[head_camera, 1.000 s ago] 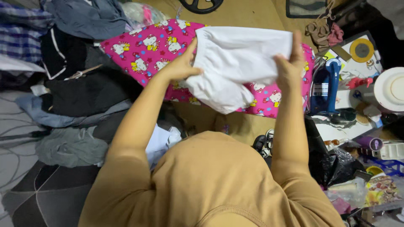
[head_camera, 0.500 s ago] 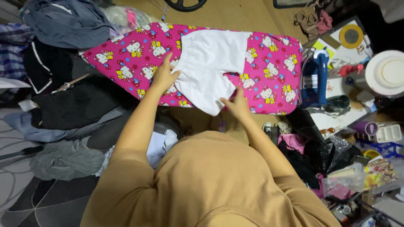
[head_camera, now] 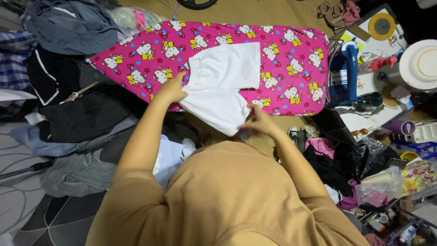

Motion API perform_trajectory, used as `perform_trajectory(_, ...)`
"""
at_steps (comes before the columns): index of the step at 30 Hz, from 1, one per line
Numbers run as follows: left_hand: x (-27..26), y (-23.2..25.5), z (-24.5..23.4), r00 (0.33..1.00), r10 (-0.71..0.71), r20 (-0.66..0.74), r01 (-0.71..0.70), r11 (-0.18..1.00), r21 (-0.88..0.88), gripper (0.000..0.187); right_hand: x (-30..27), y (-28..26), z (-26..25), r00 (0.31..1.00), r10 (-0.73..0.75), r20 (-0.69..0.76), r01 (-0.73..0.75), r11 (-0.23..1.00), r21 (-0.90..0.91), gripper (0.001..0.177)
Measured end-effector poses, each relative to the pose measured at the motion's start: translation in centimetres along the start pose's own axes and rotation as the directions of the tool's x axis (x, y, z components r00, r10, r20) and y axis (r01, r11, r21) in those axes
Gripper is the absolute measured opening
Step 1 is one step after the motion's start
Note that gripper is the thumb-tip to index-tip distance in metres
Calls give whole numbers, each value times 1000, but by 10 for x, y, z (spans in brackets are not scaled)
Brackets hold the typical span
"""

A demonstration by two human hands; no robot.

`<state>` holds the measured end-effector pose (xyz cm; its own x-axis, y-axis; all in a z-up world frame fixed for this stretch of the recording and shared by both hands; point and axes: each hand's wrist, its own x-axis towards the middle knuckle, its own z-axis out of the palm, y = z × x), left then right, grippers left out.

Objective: The person irons a white t-shirt on a pink Hello Kitty ironing board. They repeatedly smooth the fabric, reposition the shirt, and use a blue electric iron to press different sections until the garment appears flat.

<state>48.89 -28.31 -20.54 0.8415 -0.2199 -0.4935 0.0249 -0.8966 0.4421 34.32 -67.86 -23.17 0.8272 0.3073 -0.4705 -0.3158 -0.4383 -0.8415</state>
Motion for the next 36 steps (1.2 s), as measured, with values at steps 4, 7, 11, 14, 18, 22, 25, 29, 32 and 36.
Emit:
perform_trajectory(4,23,2,10,931,32,-364,-32,999,5,83,43,7,-55,886,179,-427,-137,982,128,51)
perform_trajectory(7,55,15,12,876,-91,-474,19,988,-153,66,88,4,-85,848,19,-529,-78,993,-88,45)
perform_trajectory(11,98,39,15,844,-273,-461,160,950,-270,43,169,-28,-84,761,47,-647,70,986,153,45)
perform_trajectory(14,114,34,27,792,-189,-581,53,968,-244,32,190,-41,-82,738,99,-667,-252,958,-137,48)
perform_trajectory(18,123,32,37,668,-127,-733,-119,954,-274,25,194,-41,-82,798,-16,-603,-40,996,-80,34)
perform_trajectory(22,117,58,39,601,-194,-776,-157,923,-352,19,182,-27,-81,773,-216,-596,391,903,181,28)
perform_trajectory(25,111,83,34,572,-183,-800,-170,927,-334,15,173,-25,-81,747,-202,-634,367,920,140,29)
perform_trajectory(29,114,99,21,623,-139,-769,-69,970,-231,16,171,-31,-91,713,-104,-694,-27,984,-175,34)
perform_trajectory(32,121,103,21,702,-187,-688,108,982,-157,20,179,-32,-95,724,-155,-672,-117,932,-342,35)
perform_trajectory(36,133,100,25,651,-143,-746,193,981,-20,25,180,-21,-103,732,-207,-648,-43,936,-348,34)
